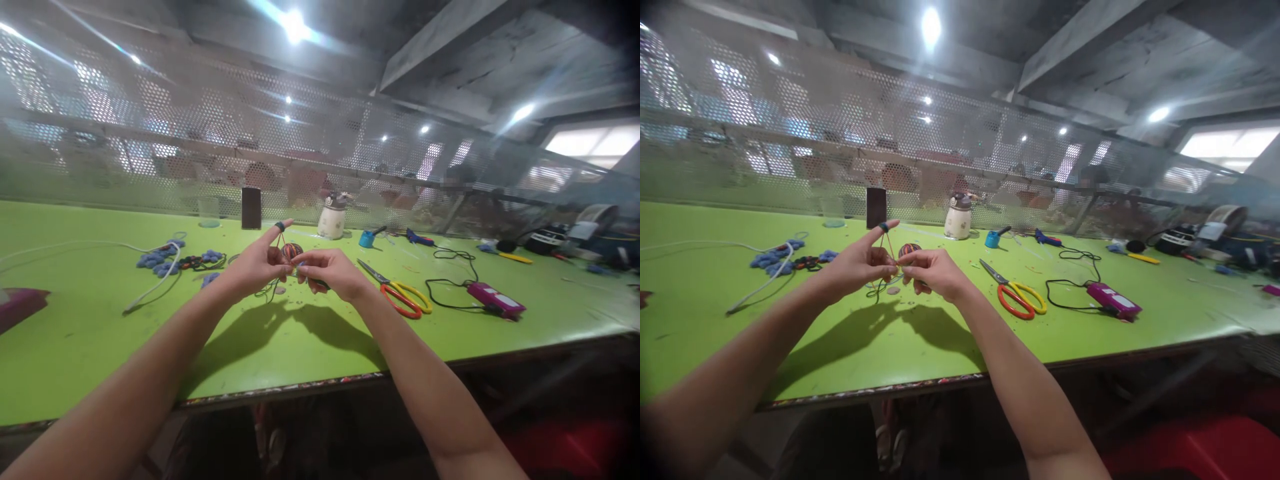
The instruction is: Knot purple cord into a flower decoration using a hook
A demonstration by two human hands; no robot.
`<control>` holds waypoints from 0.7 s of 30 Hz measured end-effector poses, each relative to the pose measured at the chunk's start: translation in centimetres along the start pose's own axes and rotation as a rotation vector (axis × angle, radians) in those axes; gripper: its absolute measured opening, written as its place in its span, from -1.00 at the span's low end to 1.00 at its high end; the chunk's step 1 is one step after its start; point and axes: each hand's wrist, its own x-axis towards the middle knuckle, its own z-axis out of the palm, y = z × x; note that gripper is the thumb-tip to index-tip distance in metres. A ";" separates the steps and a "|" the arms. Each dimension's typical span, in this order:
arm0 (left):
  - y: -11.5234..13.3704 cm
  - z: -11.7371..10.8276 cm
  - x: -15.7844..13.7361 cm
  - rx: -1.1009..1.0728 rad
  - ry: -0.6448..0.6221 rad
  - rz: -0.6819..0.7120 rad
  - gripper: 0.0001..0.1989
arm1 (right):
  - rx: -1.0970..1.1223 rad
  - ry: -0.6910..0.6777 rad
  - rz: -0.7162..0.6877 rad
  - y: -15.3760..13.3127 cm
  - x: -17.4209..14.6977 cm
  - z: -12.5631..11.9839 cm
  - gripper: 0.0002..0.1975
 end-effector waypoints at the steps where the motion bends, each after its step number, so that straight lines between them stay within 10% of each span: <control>1: 0.0 0.1 0.0 0.016 0.002 0.008 -0.07 | 0.005 0.009 0.007 0.0 0.0 0.1 -0.74; 14: 0.4 1.5 -0.5 0.423 0.201 0.206 -0.32 | 0.288 0.149 0.063 0.3 0.2 1.4 -0.60; 21: 0.7 0.9 -0.1 -0.185 0.241 0.024 -0.22 | 0.363 0.176 -0.040 -0.2 0.1 1.7 -0.66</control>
